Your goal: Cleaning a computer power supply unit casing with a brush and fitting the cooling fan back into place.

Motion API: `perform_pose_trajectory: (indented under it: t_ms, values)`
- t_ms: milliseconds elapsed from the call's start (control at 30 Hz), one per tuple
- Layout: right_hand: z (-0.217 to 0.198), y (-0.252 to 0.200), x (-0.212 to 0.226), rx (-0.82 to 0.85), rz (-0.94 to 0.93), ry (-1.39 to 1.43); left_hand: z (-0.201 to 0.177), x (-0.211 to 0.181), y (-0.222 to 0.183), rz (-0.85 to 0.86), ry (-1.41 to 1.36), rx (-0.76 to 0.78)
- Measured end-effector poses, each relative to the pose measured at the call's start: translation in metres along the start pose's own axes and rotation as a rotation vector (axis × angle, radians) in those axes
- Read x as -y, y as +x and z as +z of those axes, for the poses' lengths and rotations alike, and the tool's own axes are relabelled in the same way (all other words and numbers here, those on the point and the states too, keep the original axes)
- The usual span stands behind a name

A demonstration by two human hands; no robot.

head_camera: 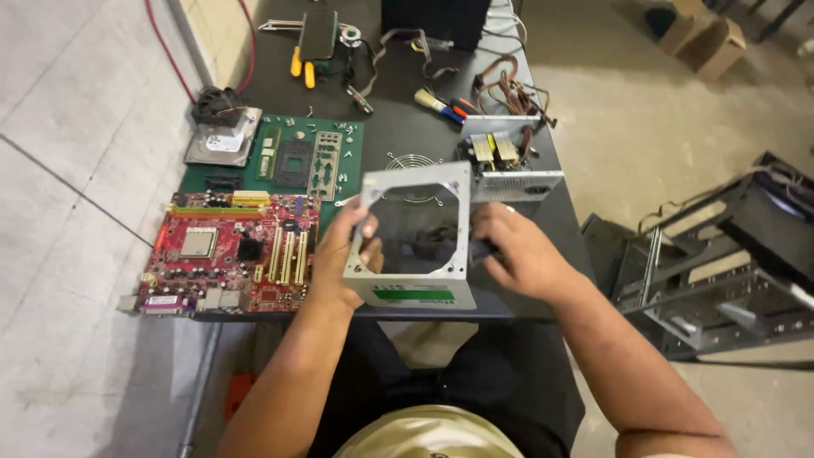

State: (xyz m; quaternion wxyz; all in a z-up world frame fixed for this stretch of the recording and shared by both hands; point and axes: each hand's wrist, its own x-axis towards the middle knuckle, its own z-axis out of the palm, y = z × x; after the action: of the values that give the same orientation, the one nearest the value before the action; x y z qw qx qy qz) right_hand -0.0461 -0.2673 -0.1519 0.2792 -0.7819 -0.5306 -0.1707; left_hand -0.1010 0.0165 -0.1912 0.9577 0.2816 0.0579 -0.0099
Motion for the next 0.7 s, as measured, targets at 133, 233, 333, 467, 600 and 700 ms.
perform_pose_trajectory:
  t_ms: [133,233,333,467,600,700]
  values:
    - [0.01,0.0,-0.013,-0.013,-0.163,-0.056,-0.005,0.016,0.013,-0.069,0.008,-0.056]
    - [0.004,0.01,-0.006,0.033,-0.255,-0.071,-0.006,0.02,0.014,-0.117,0.05,-0.17]
    - [-0.003,0.021,0.002,0.07,-0.302,-0.089,-0.013,0.025,0.016,-0.109,0.085,-0.229]
    - [0.0,0.023,-0.007,0.098,-0.335,-0.116,-0.008,0.023,0.002,-0.171,0.259,-0.278]
    - [-0.006,0.028,-0.005,0.187,-0.354,-0.132,-0.023,0.037,0.004,-0.226,0.282,-0.211]
    - [-0.017,0.048,0.01,0.098,-0.386,-0.094,-0.048,0.054,0.01,-0.245,0.158,-0.111]
